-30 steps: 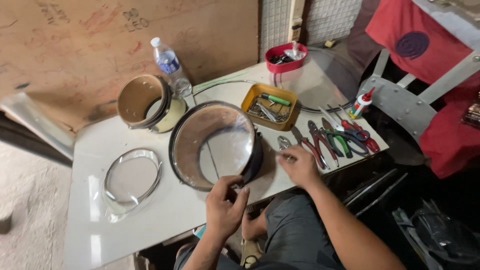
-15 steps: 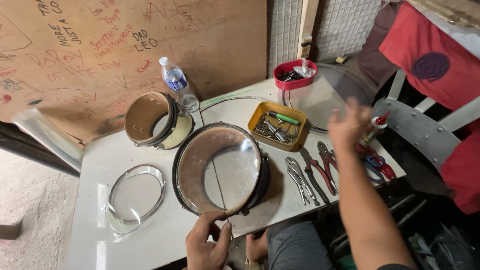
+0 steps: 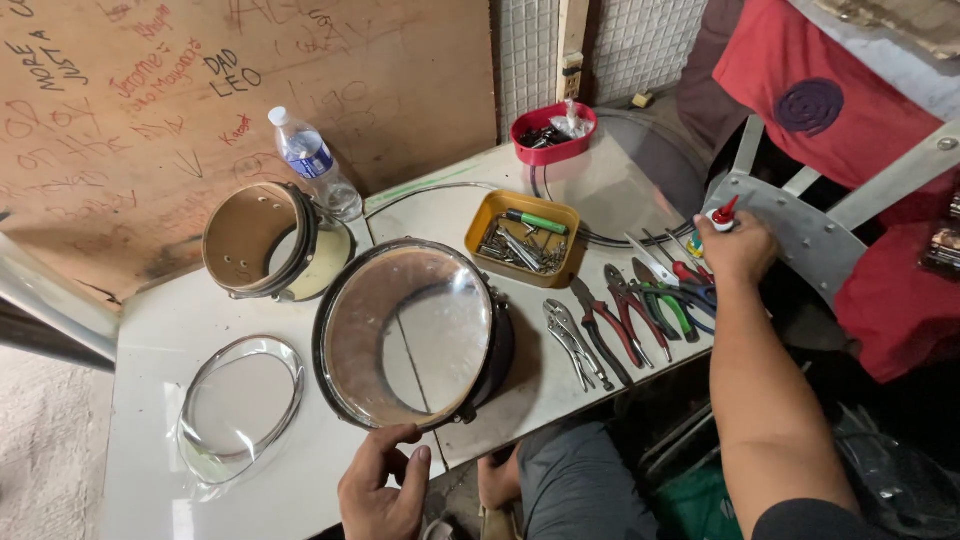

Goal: The person organizes tools on a table, then places a metal rim onto a drum shell. They pick up a glue bottle and apply adhesive to the rim of the drum shell, rotating the drum to cover the edge.

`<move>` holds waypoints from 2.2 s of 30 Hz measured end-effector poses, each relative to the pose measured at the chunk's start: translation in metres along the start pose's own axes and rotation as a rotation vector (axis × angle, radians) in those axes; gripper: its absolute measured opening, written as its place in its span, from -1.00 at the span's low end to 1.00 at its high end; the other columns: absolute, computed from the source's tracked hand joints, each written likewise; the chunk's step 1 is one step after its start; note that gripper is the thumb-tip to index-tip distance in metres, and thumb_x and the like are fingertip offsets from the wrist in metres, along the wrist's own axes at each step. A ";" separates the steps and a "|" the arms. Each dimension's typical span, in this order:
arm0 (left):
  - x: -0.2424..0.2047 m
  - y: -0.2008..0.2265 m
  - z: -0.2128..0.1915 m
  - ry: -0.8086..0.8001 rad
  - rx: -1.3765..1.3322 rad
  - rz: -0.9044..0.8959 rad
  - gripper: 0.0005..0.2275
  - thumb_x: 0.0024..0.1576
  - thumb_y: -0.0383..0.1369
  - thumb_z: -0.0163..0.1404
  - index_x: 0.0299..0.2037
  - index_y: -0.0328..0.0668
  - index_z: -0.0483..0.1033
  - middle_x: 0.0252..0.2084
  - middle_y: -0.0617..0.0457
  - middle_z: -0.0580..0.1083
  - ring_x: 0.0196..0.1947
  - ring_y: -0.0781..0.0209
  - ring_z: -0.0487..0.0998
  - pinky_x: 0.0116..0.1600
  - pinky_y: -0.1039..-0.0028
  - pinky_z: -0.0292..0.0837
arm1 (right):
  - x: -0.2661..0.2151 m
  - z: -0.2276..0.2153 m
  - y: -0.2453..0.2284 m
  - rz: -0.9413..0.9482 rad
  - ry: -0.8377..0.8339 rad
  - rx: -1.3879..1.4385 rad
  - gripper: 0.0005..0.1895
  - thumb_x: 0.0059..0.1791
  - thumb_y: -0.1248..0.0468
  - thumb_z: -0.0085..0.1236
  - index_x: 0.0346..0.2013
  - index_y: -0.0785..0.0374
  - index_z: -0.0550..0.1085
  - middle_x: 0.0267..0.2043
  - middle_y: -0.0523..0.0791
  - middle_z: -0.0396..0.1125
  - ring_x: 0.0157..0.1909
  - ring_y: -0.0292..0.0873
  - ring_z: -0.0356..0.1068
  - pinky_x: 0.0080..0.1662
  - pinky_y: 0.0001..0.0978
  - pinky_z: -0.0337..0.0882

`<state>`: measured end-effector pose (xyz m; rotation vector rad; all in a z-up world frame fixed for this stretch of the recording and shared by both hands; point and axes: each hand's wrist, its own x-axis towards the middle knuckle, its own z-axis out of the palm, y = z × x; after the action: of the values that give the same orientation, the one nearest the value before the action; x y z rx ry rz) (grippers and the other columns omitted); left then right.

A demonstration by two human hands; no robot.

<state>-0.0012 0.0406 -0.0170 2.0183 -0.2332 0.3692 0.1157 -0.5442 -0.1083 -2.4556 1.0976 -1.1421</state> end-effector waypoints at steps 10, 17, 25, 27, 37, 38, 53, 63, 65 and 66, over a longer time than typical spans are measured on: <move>-0.016 0.015 -0.005 0.011 -0.022 0.041 -0.89 -0.01 -0.36 0.15 -0.28 -0.02 0.63 -0.41 0.28 0.62 -0.66 0.45 0.39 -0.40 0.60 0.39 | -0.021 -0.051 -0.041 -0.335 0.307 0.112 -0.63 -0.28 0.09 0.57 -0.41 0.23 0.58 -0.37 -0.02 0.47 -0.27 0.08 0.45 -0.27 0.00 0.37; -0.033 0.016 0.032 -0.252 -0.026 0.239 -0.70 0.05 -0.30 0.14 -0.01 -0.13 0.55 0.00 0.03 0.55 -0.06 0.09 0.59 0.03 0.36 0.52 | -0.171 -0.146 -0.141 -0.583 -0.203 0.568 -0.57 -0.27 0.14 0.53 -0.28 0.32 0.55 -0.27 0.00 0.46 -0.34 -0.06 0.45 -0.27 -0.24 0.45; -0.072 -0.034 0.041 -0.417 0.016 0.061 -0.52 0.12 -0.27 0.02 0.27 -0.17 0.36 0.15 -0.11 0.48 0.12 -0.14 0.51 0.06 0.11 0.45 | -0.324 -0.179 -0.192 -0.525 -0.754 0.832 -0.67 -0.27 0.16 0.47 -0.29 0.19 0.61 -0.31 -0.19 0.47 -0.33 -0.30 0.47 -0.28 -0.49 0.45; -0.085 -0.055 0.037 -0.361 0.055 0.037 -0.48 0.07 -0.27 0.08 0.26 -0.23 0.37 0.11 -0.11 0.52 0.10 -0.12 0.55 0.05 0.14 0.48 | -0.348 -0.178 -0.194 -0.520 -0.806 0.790 -0.58 -0.33 0.16 0.48 -0.24 0.19 0.61 -0.27 -0.18 0.48 -0.27 -0.23 0.50 -0.21 -0.42 0.46; -0.100 -0.100 0.007 -0.140 0.126 -0.055 -0.47 -0.15 -0.21 0.29 0.08 -0.10 0.55 -0.21 -0.08 0.59 -0.14 -0.10 0.65 0.01 0.15 0.56 | -0.379 -0.147 -0.180 -0.375 -0.866 0.911 -0.66 -0.15 0.08 0.47 -0.20 0.18 0.65 -0.31 -0.07 0.57 -0.29 -0.05 0.58 -0.21 -0.28 0.57; -0.096 -0.101 0.004 -0.165 0.127 -0.075 -0.48 -0.13 -0.21 0.27 0.09 -0.09 0.53 -0.18 -0.09 0.57 -0.12 -0.15 0.63 0.02 0.11 0.54 | -0.374 -0.144 -0.180 -0.364 -0.815 0.841 -0.69 -0.15 0.08 0.46 -0.21 0.16 0.66 -0.33 -0.06 0.55 -0.28 -0.03 0.58 -0.24 -0.27 0.56; -0.066 -0.075 -0.010 -0.280 0.212 -0.153 -0.48 -0.06 -0.15 0.18 0.17 0.13 0.47 -0.08 -0.03 0.45 -0.05 -0.25 0.59 0.06 0.06 0.51 | -0.345 -0.108 -0.180 -0.460 -0.720 0.751 -0.68 -0.12 0.19 0.34 -0.10 0.20 0.63 -0.35 0.05 0.45 -0.25 0.17 0.50 -0.19 0.00 0.54; -0.069 -0.089 -0.040 -0.239 0.235 -0.253 -0.45 -0.05 -0.12 0.17 0.22 0.17 0.46 -0.02 -0.11 0.46 0.03 -0.32 0.55 0.14 0.01 0.47 | -0.368 -0.117 -0.197 -0.469 -0.807 0.785 -0.66 -0.08 0.13 0.33 -0.05 0.11 0.62 -0.29 0.03 0.48 -0.24 0.14 0.54 -0.21 -0.04 0.56; -0.071 -0.083 -0.048 -0.231 0.235 -0.270 -0.45 -0.04 -0.14 0.16 0.23 0.16 0.46 -0.02 -0.13 0.46 0.03 -0.35 0.54 0.14 -0.01 0.46 | -0.375 -0.115 -0.203 -0.492 -0.831 0.805 -0.64 -0.10 0.14 0.35 -0.02 0.11 0.61 -0.34 0.03 0.47 -0.29 0.13 0.53 -0.25 -0.07 0.56; -0.074 -0.080 -0.053 -0.229 0.229 -0.287 -0.46 -0.03 -0.16 0.16 0.24 0.15 0.45 -0.02 -0.15 0.47 0.04 -0.37 0.54 0.14 -0.02 0.46 | -0.379 -0.115 -0.206 -0.511 -0.854 0.818 -0.61 -0.11 0.16 0.36 0.00 0.11 0.60 -0.39 0.03 0.46 -0.34 0.11 0.53 -0.29 -0.10 0.56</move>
<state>-0.0527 0.1244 -0.0871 2.2823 -0.0402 -0.0190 -0.0164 -0.1198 -0.1487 -2.1391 -0.2262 -0.3600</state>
